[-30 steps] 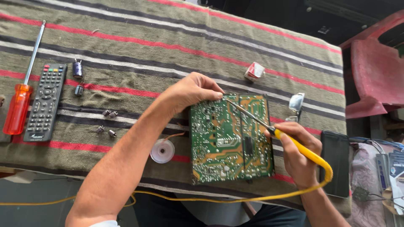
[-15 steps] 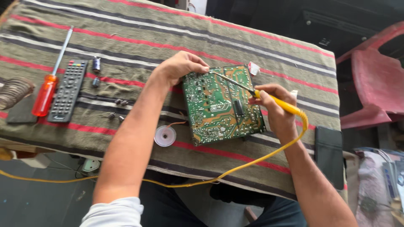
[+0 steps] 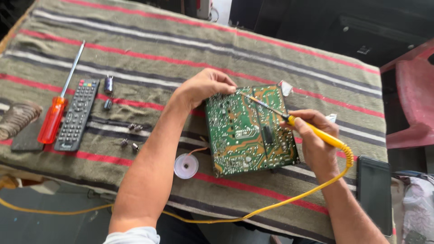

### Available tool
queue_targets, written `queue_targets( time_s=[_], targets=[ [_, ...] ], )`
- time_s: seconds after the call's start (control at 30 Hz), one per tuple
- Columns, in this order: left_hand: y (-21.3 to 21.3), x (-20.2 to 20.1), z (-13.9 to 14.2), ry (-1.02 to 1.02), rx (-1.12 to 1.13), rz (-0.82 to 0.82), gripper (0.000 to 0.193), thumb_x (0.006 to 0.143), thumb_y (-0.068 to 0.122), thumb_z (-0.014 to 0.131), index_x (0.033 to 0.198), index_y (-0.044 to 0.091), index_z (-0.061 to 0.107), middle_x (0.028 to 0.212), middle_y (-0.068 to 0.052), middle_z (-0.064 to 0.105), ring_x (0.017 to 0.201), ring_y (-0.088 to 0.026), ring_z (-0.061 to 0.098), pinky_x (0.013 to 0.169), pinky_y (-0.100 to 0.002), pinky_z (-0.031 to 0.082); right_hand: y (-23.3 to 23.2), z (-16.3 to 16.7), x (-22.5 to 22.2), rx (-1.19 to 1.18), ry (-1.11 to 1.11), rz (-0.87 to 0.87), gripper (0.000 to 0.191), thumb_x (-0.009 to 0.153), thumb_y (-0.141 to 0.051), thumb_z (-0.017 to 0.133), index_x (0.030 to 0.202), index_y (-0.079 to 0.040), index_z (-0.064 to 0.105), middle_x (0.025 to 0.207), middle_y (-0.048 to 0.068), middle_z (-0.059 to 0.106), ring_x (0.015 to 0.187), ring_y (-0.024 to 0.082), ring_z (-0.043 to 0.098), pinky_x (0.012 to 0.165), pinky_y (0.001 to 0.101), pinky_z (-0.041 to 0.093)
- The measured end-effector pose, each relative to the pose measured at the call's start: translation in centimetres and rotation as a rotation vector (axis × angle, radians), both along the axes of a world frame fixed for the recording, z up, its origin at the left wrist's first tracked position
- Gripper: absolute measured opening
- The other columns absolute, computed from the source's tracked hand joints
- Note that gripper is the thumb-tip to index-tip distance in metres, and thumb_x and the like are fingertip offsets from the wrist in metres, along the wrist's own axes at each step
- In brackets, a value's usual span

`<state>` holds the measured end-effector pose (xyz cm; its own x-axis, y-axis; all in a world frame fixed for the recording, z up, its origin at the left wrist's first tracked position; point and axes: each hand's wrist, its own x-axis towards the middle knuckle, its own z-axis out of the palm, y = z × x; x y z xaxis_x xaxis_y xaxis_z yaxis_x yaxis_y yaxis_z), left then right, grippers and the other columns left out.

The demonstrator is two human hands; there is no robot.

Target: The person uses a soldering iron and solder wire to attach small electronic components to a circuit board. They flip the board over to access different sides and continue soldering multiple components in sequence.

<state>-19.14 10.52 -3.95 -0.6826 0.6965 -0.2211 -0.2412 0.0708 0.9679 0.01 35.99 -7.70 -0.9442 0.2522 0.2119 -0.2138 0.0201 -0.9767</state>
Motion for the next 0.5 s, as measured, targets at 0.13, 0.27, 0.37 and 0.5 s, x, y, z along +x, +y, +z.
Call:
queue_targets(
  time_s=[0.13,0.27,0.37,0.5],
  targets=[
    [-0.1,-0.1,-0.5,0.009,-0.029,0.032,0.018,0.082,0.007,0.078,0.098,-0.001,0.078,0.085,-0.009,0.079,0.074,-0.014,0.072,0.072,-0.028,0.061,-0.4,0.4,0.1,-0.014,0.019,0.016,0.02,0.101,-0.004,0.059,0.114,0.01,0.067,0.105,0.016,0.072,0.096,0.023,0.074,0.094,0.0356,0.062],
    [0.0,0.0,-0.7,0.045,-0.013,0.019,0.018,0.081,0.008,0.079,0.098,0.001,0.079,0.086,-0.008,0.079,0.075,-0.014,0.073,0.072,-0.029,0.061,-0.7,0.8,0.3,-0.023,0.014,0.003,0.021,0.101,-0.005,0.059,0.114,0.009,0.068,0.104,0.015,0.072,0.095,0.022,0.074,0.095,0.0355,0.062],
    [-0.1,0.2,-1.0,0.218,-0.039,0.071,0.017,0.082,0.01,0.08,0.098,0.003,0.081,0.088,-0.006,0.08,0.08,-0.012,0.074,0.075,-0.026,0.06,-0.9,0.7,0.7,-0.021,0.106,0.029,0.022,0.102,-0.006,0.059,0.115,0.01,0.068,0.104,0.015,0.072,0.099,0.023,0.074,0.097,0.0359,0.063],
    [-0.1,-0.2,-1.0,0.11,0.005,0.009,0.017,0.083,0.01,0.081,0.097,0.002,0.08,0.087,-0.007,0.079,0.076,-0.013,0.073,0.074,-0.029,0.06,-0.4,0.5,0.5,-0.081,0.103,0.016,0.022,0.104,-0.006,0.061,0.115,0.012,0.067,0.104,0.017,0.072,0.095,0.024,0.074,0.097,0.0371,0.064]
  ],
)
